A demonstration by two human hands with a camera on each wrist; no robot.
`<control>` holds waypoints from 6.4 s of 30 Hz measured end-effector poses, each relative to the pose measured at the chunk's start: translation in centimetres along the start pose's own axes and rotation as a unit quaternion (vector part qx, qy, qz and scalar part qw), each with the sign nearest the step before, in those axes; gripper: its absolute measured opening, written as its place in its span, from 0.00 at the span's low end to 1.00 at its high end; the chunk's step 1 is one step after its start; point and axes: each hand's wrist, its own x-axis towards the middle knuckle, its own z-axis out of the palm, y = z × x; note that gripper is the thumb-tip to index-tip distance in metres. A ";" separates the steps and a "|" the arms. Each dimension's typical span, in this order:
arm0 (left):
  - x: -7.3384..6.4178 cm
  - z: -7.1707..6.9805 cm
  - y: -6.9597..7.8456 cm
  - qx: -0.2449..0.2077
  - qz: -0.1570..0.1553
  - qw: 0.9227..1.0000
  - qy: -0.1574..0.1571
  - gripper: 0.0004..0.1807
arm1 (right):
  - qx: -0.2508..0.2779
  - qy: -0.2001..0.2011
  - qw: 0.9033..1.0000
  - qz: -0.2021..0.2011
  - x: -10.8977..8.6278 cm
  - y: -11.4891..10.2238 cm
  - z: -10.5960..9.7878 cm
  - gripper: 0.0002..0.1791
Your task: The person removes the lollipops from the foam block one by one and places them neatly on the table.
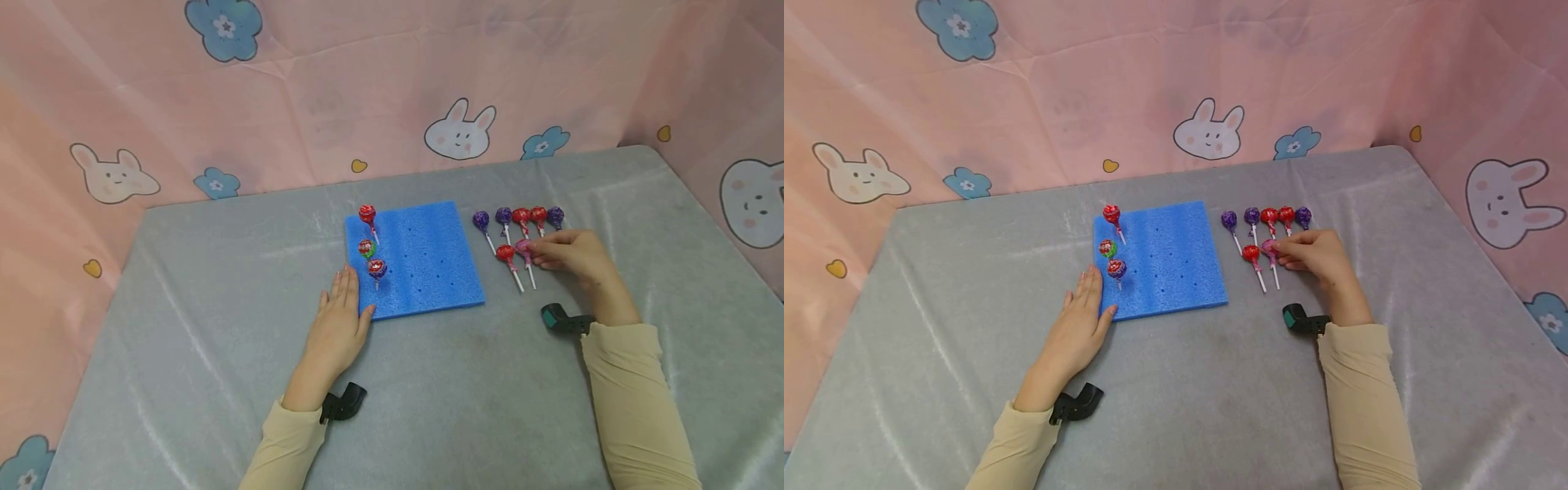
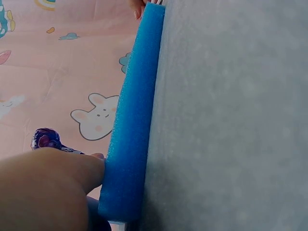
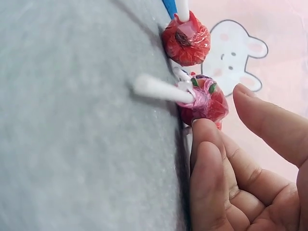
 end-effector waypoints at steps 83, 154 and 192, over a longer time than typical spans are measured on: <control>-0.4 0.4 -0.1 0.025 0.011 0.999 0.026 0.36 | 0.034 -0.145 0.976 -0.156 -1.4 -6.6 13.4 0.18; -1.3 0.9 -0.2 0.035 0.013 0.998 0.045 0.35 | 0.099 -0.147 0.967 -0.181 -2.5 -4.2 20.5 0.19; -0.6 0.2 0.2 0.013 0.015 0.999 0.034 0.36 | 0.114 -0.138 0.964 -0.197 -2.1 -4.7 20.6 0.08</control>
